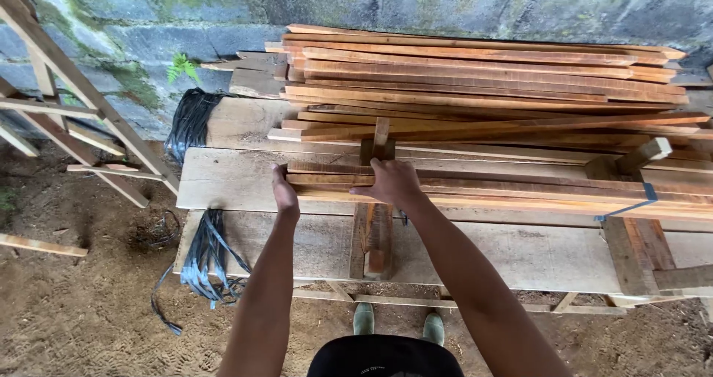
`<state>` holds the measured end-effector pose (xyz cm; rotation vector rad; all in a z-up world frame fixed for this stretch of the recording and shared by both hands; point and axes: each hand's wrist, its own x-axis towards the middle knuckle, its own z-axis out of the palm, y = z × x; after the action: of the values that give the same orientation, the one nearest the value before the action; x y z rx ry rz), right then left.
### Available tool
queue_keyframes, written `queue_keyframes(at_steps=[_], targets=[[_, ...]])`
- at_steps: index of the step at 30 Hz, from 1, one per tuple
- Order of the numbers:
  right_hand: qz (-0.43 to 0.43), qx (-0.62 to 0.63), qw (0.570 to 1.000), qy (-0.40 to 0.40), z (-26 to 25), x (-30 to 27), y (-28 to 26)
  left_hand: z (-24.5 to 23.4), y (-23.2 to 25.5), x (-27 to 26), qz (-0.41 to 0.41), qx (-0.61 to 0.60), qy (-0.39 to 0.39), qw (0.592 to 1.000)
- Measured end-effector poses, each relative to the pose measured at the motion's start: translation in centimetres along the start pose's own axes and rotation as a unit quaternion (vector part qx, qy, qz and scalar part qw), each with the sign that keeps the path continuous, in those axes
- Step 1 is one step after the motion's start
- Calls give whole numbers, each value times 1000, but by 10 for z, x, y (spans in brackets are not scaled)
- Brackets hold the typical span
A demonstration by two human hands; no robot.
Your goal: Bundling wood planks using rubber straps.
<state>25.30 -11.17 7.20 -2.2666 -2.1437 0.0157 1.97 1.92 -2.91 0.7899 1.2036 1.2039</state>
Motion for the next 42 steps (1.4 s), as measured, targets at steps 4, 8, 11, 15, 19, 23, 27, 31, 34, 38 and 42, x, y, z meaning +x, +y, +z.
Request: queue_keyframes(at_steps=[4, 8, 11, 15, 19, 23, 27, 31, 34, 38, 42], targets=[[-28, -7, 999, 43, 14, 4, 7, -13, -44, 32, 16, -28, 17, 999], [-22, -20, 999, 42, 30, 10, 12, -13, -45, 30, 15, -50, 24, 998], [-17, -33, 998, 46, 34, 13, 15, -3, -29, 19, 14, -66, 23, 997], [-30, -46, 996, 70, 42, 15, 18, -14, -58, 47, 14, -35, 19, 999], [-33, -65, 996, 59, 35, 16, 18, -15, -39, 34, 15, -18, 8, 1000], [-36, -33, 998, 27, 31, 14, 18, -16, -8, 12, 59, 82, -1, 995], [-58, 47, 996, -40, 15, 9, 26, -3, 27, -21, 171, 209, -17, 963], [-73, 37, 996, -28, 29, 5, 38, 3, 8, -8, 273, 331, -22, 903], [-78, -18, 997, 21, 37, -5, 48, 8, 8, -11, 383, 480, 36, 789], [-87, -77, 992, 50, 28, -21, 63, 12, 0, -8, 422, 603, 40, 676], [-87, -79, 992, 41, 19, -43, 89, 20, 5, -26, 386, 662, 37, 641]])
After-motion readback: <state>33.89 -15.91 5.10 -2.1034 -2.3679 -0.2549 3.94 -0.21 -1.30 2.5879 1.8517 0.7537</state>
